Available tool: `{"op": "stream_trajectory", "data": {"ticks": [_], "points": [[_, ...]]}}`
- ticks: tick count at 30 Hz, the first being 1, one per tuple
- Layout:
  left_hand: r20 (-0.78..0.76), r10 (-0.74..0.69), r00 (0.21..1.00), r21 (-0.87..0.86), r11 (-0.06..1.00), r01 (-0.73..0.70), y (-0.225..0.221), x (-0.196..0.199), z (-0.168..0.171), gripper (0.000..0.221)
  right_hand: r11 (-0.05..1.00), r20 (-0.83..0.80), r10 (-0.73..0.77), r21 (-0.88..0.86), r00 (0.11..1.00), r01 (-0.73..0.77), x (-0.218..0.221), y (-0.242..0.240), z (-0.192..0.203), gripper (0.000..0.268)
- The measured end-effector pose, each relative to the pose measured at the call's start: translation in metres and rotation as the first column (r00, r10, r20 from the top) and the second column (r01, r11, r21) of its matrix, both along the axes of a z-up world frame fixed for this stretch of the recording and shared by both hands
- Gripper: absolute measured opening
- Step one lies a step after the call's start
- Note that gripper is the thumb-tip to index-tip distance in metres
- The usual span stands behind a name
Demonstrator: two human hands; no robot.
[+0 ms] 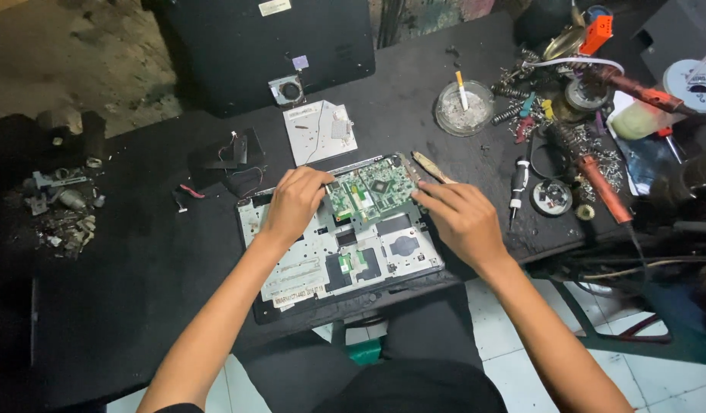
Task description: Disassembling and reassembling internal components of a laptop using a screwdriver on a repair bench.
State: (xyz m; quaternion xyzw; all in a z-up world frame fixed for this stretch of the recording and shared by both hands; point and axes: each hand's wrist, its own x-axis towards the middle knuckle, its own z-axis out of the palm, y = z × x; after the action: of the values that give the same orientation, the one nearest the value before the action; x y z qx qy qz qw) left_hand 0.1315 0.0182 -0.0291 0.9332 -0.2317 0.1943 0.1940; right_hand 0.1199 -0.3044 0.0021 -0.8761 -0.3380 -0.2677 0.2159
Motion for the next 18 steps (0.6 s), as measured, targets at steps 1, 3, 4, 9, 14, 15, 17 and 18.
{"op": "stream_trajectory", "data": {"ticks": [1,3,4,9,14,15,17,18], "points": [[-0.001,0.000,1.000,-0.002,1.000,0.000,0.000,0.000,-0.001,0.028,1.000,-0.001,0.000,-0.002,1.000,0.000,-0.003,-0.001,-0.002,0.033],[-0.025,0.001,1.000,0.028,1.000,0.000,0.000,-0.001,-0.003,0.029,0.995,0.082,-0.027,-0.094,0.996,0.035,-0.009,-0.002,-0.005,0.030],[-0.025,0.002,1.000,0.027,1.000,-0.001,-0.002,-0.002,0.000,0.029,0.995,0.083,-0.025,-0.096,0.996,0.033,-0.011,-0.001,-0.006,0.030],[-0.171,0.068,0.983,-0.009,0.997,-0.071,-0.007,-0.009,0.024,0.032,0.985,0.192,-0.076,-0.137,0.979,0.103,-0.017,0.002,-0.019,0.028],[-0.254,0.084,0.964,-0.166,0.978,-0.129,-0.019,-0.029,0.046,0.034,0.969,0.089,-0.114,-0.210,0.989,0.130,-0.023,0.007,-0.020,0.027],[-0.306,0.069,0.949,-0.235,0.961,-0.146,-0.027,-0.037,0.056,0.029,0.967,0.054,-0.115,-0.222,0.992,0.125,-0.024,0.007,-0.021,0.027],[-0.398,0.034,0.917,-0.208,0.970,-0.126,-0.044,-0.057,0.085,0.030,0.965,-0.010,-0.121,-0.237,0.993,0.116,-0.027,0.007,-0.012,0.027],[-0.484,0.001,0.875,-0.183,0.978,-0.103,-0.053,-0.066,0.100,0.041,0.962,-0.071,-0.127,-0.251,0.989,0.106,-0.028,0.008,-0.007,0.028]]}}
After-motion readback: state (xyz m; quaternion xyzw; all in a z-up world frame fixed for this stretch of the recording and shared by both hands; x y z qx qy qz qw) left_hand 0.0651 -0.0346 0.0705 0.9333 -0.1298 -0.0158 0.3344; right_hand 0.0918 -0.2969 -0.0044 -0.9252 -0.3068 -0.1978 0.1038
